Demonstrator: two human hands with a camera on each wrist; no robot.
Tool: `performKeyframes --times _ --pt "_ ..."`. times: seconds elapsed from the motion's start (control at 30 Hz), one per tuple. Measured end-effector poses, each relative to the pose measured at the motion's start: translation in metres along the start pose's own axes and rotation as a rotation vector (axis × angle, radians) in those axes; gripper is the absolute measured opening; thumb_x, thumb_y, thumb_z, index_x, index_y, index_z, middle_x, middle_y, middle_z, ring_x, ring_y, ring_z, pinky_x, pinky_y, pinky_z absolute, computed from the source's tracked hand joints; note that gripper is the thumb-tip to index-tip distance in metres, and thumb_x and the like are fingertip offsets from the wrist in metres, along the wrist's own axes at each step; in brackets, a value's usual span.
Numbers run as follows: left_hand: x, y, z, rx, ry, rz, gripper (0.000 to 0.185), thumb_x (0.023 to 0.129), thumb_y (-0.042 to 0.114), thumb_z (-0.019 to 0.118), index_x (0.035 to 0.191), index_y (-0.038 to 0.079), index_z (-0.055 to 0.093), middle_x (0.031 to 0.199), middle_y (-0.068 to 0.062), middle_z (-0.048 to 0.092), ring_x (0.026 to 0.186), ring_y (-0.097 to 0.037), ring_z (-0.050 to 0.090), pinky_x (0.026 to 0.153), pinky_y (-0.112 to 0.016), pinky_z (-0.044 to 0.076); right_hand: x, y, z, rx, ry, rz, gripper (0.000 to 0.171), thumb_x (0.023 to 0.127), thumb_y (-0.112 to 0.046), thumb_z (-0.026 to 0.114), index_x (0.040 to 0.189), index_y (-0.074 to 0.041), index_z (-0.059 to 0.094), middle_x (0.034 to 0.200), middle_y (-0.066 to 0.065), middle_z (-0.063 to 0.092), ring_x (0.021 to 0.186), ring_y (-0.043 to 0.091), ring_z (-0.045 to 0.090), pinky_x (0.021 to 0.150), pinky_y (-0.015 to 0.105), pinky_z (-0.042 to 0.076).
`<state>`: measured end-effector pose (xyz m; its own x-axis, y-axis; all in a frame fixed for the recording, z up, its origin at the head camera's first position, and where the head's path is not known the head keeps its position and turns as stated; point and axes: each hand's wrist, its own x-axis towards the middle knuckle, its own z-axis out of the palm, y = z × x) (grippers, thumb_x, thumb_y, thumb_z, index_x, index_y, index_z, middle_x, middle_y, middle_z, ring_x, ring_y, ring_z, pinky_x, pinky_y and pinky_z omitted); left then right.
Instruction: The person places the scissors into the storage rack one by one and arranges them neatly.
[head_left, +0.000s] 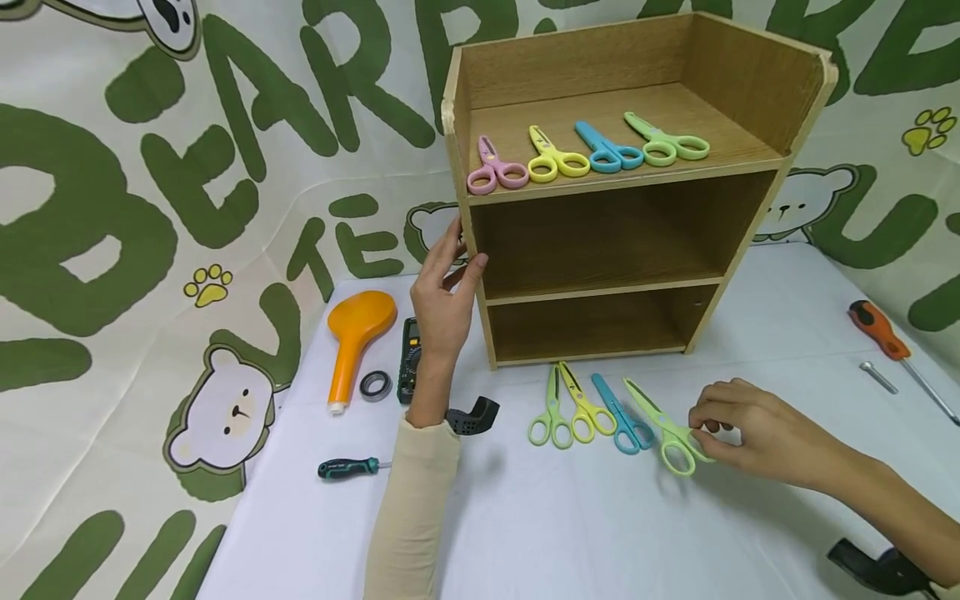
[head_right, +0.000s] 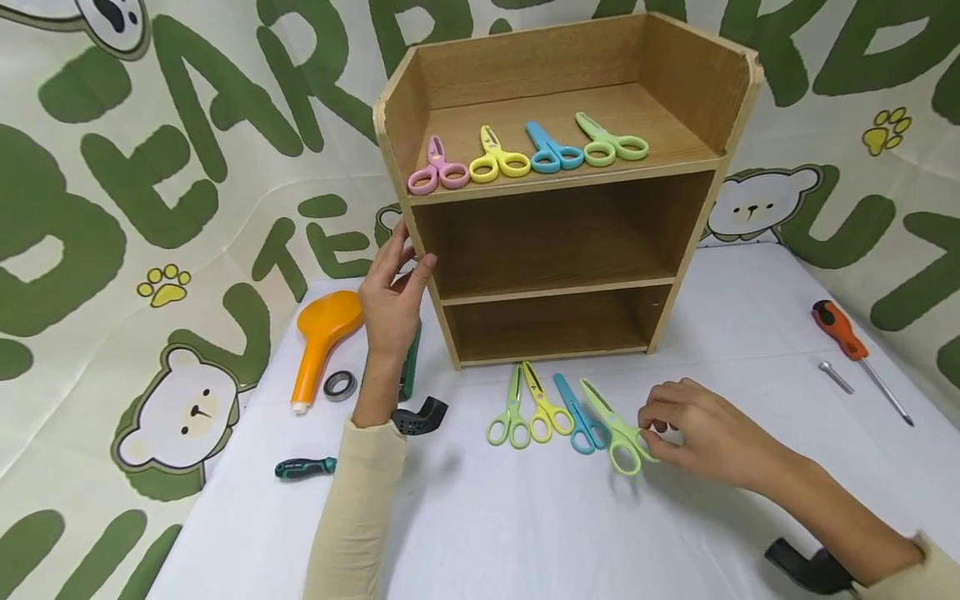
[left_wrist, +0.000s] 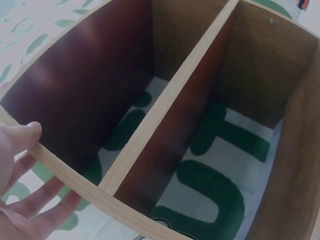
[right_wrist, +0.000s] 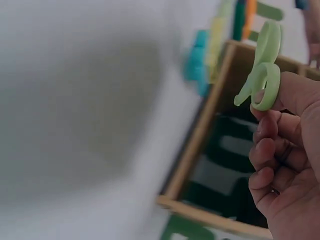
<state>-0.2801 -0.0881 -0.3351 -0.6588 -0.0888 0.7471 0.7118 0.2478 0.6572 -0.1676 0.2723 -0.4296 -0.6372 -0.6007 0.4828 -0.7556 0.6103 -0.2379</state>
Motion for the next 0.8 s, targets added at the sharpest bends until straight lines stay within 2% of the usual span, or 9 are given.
performKeyframes --times 0.07,0.17,0.23,0.33,0.37,0.47,0.57,0.63,0.8 --pt "0.0 0.0 0.0 0.0 -0.001 0.002 0.052 0.093 -0.002 0.068 0.142 -0.005 0.051 0.139 -0.021 0.056 0.114 -0.035 0.062 0.092 -0.052 0.055 0.009 -0.007 -0.011 0.023 0.016 0.012 0.006 0.09 -0.028 0.073 0.085 -0.026 0.071 0.087 -0.024 0.056 0.078 -0.001 0.048 0.064 0.007 0.039" --pt "0.0 0.001 0.0 0.0 -0.003 -0.001 0.052 0.093 -0.001 0.068 0.142 -0.005 0.051 0.139 -0.02 0.056 0.114 -0.034 0.062 0.092 -0.052 0.055 0.025 -0.015 -0.026 0.048 0.035 0.025 0.014 0.095 -0.038 0.067 0.088 -0.027 0.072 0.09 -0.022 0.059 0.079 0.0 0.051 0.064 0.007 0.044" --pt "0.0 0.001 0.0 0.008 -0.002 -0.001 0.052 0.093 -0.001 0.068 0.142 -0.005 0.051 0.139 -0.02 0.056 0.114 -0.034 0.062 0.091 -0.051 0.055 0.038 -0.02 -0.033 0.069 0.039 0.025 0.005 0.091 -0.032 0.074 0.09 -0.027 0.072 0.092 -0.02 0.06 0.08 0.001 0.053 0.064 0.008 0.047" --pt "-0.001 -0.001 0.001 0.006 -0.001 -0.002 0.053 0.093 -0.001 0.068 0.143 -0.004 0.05 0.139 -0.021 0.056 0.115 -0.035 0.062 0.091 -0.052 0.055 0.06 -0.024 -0.039 0.091 0.033 0.009 0.018 0.082 -0.014 0.082 0.091 -0.026 0.072 0.091 -0.018 0.061 0.078 0.003 0.055 0.06 0.009 0.048" --pt "-0.001 -0.005 0.001 0.005 0.002 0.003 0.053 0.094 0.0 0.068 0.144 -0.003 0.051 0.14 -0.02 0.056 0.115 -0.034 0.062 0.091 -0.052 0.055 0.068 -0.025 -0.041 0.099 0.028 0.005 0.025 0.078 -0.007 0.083 0.091 -0.025 0.072 0.091 -0.018 0.061 0.077 0.004 0.056 0.059 0.01 0.048" --pt "-0.001 -0.022 0.001 -0.001 -0.002 0.003 0.054 0.095 0.008 0.069 0.146 0.006 0.051 0.142 -0.011 0.057 0.116 -0.028 0.062 0.092 -0.047 0.056 0.095 -0.026 -0.043 0.125 0.017 0.0 0.027 0.074 0.0 0.084 0.089 -0.02 0.073 0.089 -0.016 0.061 0.073 0.004 0.057 0.057 0.011 0.05" --pt "-0.001 -0.037 0.001 -0.004 -0.006 0.012 0.055 0.095 0.016 0.07 0.147 0.014 0.052 0.142 -0.003 0.057 0.117 -0.021 0.062 0.092 -0.04 0.056 0.12 -0.027 -0.045 0.147 0.015 0.008 0.025 0.075 0.003 0.084 0.087 -0.016 0.074 0.085 -0.014 0.06 0.069 0.004 0.055 0.054 0.015 0.051" --pt "-0.001 -0.038 0.001 -0.003 -0.011 0.007 0.055 0.095 0.018 0.07 0.147 0.016 0.052 0.142 -0.001 0.057 0.117 -0.02 0.062 0.092 -0.038 0.056 0.137 -0.026 -0.045 0.147 0.02 0.016 0.023 0.076 0.005 0.082 0.085 -0.014 0.074 0.081 -0.012 0.06 0.067 0.006 0.054 0.053 0.017 0.05" --pt "0.0 -0.035 0.001 -0.009 -0.004 0.009 0.056 0.094 0.011 0.071 0.146 0.01 0.053 0.141 -0.01 0.057 0.117 -0.027 0.062 0.092 -0.046 0.056 0.178 -0.02 -0.039 0.08 -0.003 0.109 0.008 0.082 0.001 0.076 0.083 -0.008 0.075 0.076 -0.004 0.06 0.068 0.011 0.053 0.055 0.022 0.047"
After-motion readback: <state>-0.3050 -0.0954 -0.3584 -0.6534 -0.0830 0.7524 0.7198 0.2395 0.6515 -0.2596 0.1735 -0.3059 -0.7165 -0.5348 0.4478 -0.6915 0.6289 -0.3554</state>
